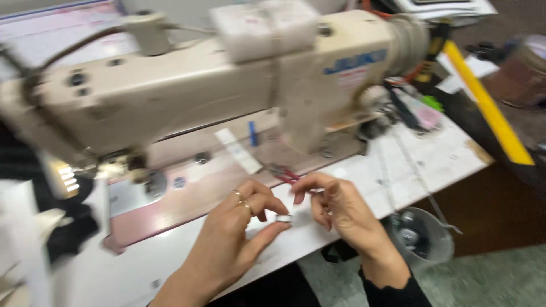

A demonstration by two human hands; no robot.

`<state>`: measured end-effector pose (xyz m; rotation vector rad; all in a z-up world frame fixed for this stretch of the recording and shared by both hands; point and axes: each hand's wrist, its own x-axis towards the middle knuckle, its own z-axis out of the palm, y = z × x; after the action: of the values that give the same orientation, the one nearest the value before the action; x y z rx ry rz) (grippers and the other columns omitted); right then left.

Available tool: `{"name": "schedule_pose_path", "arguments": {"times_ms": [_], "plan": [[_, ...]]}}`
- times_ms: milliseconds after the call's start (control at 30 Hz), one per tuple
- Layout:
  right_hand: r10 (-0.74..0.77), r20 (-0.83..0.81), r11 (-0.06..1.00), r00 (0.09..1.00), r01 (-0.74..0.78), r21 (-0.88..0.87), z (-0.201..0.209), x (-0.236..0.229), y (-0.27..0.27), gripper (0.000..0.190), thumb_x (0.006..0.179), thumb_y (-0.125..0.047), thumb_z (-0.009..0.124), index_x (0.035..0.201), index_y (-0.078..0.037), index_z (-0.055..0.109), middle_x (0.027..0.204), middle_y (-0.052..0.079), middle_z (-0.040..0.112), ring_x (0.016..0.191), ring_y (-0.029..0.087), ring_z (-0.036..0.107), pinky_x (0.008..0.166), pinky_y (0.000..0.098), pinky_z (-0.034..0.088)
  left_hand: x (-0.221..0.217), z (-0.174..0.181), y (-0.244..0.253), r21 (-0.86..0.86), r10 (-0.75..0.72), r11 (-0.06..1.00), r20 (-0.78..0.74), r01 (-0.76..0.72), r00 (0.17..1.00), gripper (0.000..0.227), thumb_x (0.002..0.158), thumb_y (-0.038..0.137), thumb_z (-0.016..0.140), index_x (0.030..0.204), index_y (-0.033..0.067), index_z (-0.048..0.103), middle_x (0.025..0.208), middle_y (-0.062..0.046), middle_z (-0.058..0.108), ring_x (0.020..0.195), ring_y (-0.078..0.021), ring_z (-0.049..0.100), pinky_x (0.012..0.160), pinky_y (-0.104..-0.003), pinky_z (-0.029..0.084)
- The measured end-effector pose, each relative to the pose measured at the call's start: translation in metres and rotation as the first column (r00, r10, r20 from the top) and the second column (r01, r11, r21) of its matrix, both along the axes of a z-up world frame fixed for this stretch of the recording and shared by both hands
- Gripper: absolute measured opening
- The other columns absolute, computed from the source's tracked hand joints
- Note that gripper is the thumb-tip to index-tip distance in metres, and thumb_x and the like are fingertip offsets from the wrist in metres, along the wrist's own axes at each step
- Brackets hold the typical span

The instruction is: The person removes a bobbin from the sewing machine, winds thread onto it, and inserts it into the machine. They then thread the needle, pull the thread through the tension discs, and use scissors to trim the thread ends.

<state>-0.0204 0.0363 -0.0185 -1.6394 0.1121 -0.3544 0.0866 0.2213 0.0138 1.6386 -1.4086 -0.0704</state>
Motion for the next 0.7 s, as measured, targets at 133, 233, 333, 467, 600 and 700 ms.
{"name": "schedule_pose_path", "arguments": {"times_ms": [133, 233, 333, 467, 600, 700], "plan": [[0.103, -0.039, 0.995, 0.994, -0.104, -0.013, 0.025, 0.027, 0.056, 0.044, 0.090, -0.018, 0.048, 0.133, -0.008, 0.049, 0.117, 0.013, 0.068, 0.040, 0.009, 0.046, 0.038, 0.0210, 0.047, 0.023, -0.003, 0.057, 0.027, 0.202, 0.978, 0.141, -0.208, 0.969, 0.005, 0.089, 0.013, 0.063, 0.092, 0.0100, 0.061, 0.094, -0.001, 0.064, 0.073, -0.0159, 0.061, 0.064, -0.027, 0.047], [0.327, -0.085, 0.938, 0.941, -0.312, 0.151, 0.023, 0.047, 0.097, 0.065, 0.080, -0.004, 0.067, 0.140, -0.009, 0.041, 0.125, 0.016, 0.065, 0.057, 0.017, 0.070, 0.051, 0.0232, 0.058, 0.034, -0.009, 0.089, 0.006, 0.243, 0.969, 0.167, -0.248, 0.955, 0.009, 0.087, 0.010, 0.067, 0.090, 0.0082, 0.058, 0.089, -0.002, 0.067, 0.074, -0.0181, 0.064, 0.063, -0.030, 0.049], [0.356, -0.094, 0.925, 0.930, -0.336, 0.174, 0.013, 0.066, 0.118, 0.051, 0.084, -0.003, 0.066, 0.132, -0.005, 0.050, 0.081, 0.010, 0.064, 0.067, 0.022, 0.072, 0.057, 0.0288, 0.059, 0.042, -0.011, 0.114, 0.063, 0.265, 0.962, 0.038, -0.266, 0.964, 0.008, 0.087, 0.012, 0.066, 0.091, 0.0070, 0.062, 0.089, -0.003, 0.067, 0.070, -0.0165, 0.064, 0.061, -0.027, 0.048], [0.347, -0.205, 0.938, 0.915, -0.338, 0.078, 0.013, 0.076, 0.122, 0.037, 0.086, -0.006, 0.064, 0.123, -0.006, 0.062, 0.074, 0.009, 0.066, 0.061, 0.017, 0.068, 0.061, 0.0264, 0.059, 0.053, -0.019, 0.140, 0.088, 0.321, 0.943, -0.001, -0.320, 0.947, 0.010, 0.086, 0.010, 0.066, 0.095, 0.0093, 0.065, 0.089, 0.000, 0.067, 0.072, -0.0154, 0.066, 0.063, -0.027, 0.050], [0.276, -0.286, 0.888, 0.918, -0.357, -0.290, 0.013, 0.079, 0.109, 0.029, 0.085, -0.012, 0.067, 0.114, -0.011, 0.068, 0.072, 0.000, 0.070, 0.055, 0.009, 0.067, 0.056, 0.0208, 0.053, 0.061, -0.023, 0.153, 0.101, 0.316, 0.945, -0.028, -0.312, 0.948, 0.012, 0.087, 0.009, 0.063, 0.099, 0.0084, 0.065, 0.094, -0.003, 0.066, 0.077, -0.0171, 0.065, 0.071, -0.028, 0.049], [-0.001, -0.281, 0.927, 0.960, -0.104, -0.359, 0.012, 0.081, 0.105, 0.032, 0.083, -0.014, 0.066, 0.114, -0.010, 0.072, 0.088, 0.003, 0.072, 0.052, 0.013, 0.067, 0.053, 0.0233, 0.056, 0.062, -0.023, 0.156, 0.125, 0.313, 0.944, -0.040, -0.306, 0.949, 0.011, 0.087, 0.010, 0.062, 0.098, 0.0090, 0.065, 0.094, -0.002, 0.066, 0.078, -0.0176, 0.065, 0.071, -0.028, 0.049]]}}
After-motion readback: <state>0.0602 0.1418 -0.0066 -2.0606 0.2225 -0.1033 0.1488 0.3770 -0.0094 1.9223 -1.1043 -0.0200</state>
